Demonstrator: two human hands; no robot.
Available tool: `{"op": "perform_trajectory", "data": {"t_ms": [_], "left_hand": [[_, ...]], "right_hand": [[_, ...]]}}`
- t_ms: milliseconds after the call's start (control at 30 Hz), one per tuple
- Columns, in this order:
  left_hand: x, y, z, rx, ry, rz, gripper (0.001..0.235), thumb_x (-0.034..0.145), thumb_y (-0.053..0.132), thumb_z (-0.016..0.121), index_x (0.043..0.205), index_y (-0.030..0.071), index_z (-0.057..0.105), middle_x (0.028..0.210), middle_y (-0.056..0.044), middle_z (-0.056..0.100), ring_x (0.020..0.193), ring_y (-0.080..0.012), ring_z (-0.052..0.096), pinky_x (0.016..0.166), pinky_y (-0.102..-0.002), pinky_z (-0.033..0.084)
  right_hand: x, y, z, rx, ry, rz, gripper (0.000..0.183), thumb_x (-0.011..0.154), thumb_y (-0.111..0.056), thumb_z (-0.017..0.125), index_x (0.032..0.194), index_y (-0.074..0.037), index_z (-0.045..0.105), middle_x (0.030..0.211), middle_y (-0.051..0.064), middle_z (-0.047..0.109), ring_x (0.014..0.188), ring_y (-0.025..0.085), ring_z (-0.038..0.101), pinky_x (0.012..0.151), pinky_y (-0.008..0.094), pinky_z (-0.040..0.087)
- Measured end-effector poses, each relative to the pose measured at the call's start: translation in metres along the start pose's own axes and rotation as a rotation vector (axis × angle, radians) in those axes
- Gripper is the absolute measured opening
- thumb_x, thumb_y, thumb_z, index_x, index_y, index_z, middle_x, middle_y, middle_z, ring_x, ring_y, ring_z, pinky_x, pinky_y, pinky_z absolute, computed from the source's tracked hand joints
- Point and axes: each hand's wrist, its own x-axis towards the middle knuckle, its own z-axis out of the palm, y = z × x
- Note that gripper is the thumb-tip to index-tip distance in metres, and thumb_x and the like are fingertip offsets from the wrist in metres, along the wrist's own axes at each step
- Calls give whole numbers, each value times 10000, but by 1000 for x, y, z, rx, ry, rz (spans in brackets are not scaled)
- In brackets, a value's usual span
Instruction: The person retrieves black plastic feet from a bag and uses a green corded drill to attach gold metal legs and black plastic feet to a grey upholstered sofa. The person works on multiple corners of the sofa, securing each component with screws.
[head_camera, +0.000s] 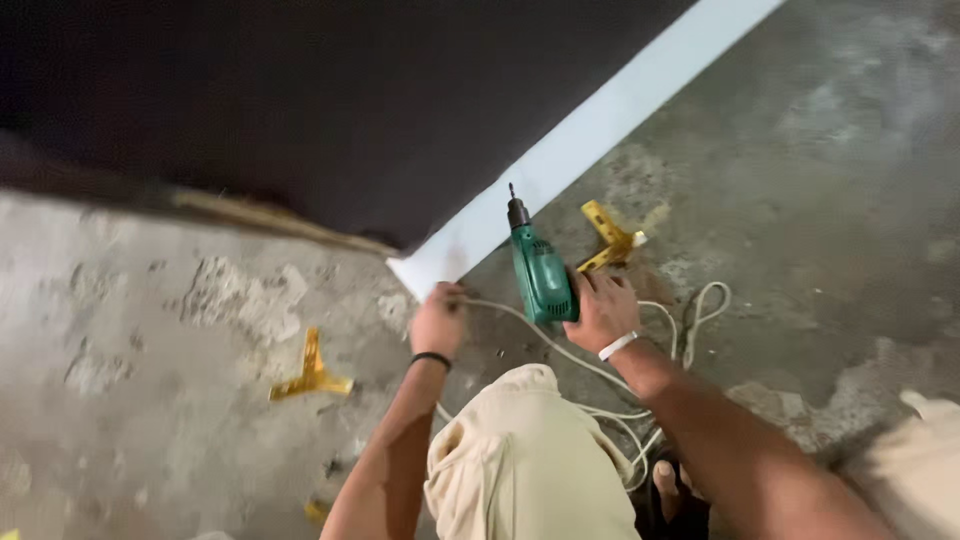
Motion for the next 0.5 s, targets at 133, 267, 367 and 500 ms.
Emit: {"op": "perform_trajectory", "data": {"t_ms": [133, 267, 367, 500], "left_hand": [[24, 92, 67, 329, -267, 503, 385, 871, 259, 653, 1241, 151, 653, 1420, -143, 563, 1309, -354, 518, 1062, -481, 435], [44, 171, 143, 457, -345, 837, 501, 870, 259, 615, 1340, 91, 569, 1600, -164, 376, 1423, -384, 344, 1115, -550, 296], [45, 205, 186, 503, -454, 926, 516, 916, 253, 550, 1402, 80, 542, 1550, -160, 431, 1402, -369, 385, 1130, -546, 296], [49, 199, 180, 844, -443, 1119, 397, 972, 241, 462, 1319, 117, 611, 1415, -177, 567, 1310, -379, 524, 1081, -594, 329]], "right_hand": [[-19, 20, -55, 59, 185, -32, 892, 492, -275, 806, 1324, -47, 577, 1065, 162, 675, 1000, 384, 650, 866, 535, 462], [-41, 35, -98, -22, 353, 158, 688, 661, -149, 727, 1338, -75, 633, 1009, 134, 691, 892, 376, 652, 824, 460, 512], [-56, 50, -127, -85, 568, 143, 600, 689, -126, 717, 1277, -40, 637, 1030, 124, 699, 927, 348, 672, 794, 484, 481], [-72, 81, -176, -227, 481, 276, 548, 695, -180, 723, 1225, -49, 667, 946, 109, 688, 871, 325, 668, 760, 481, 490]]}}
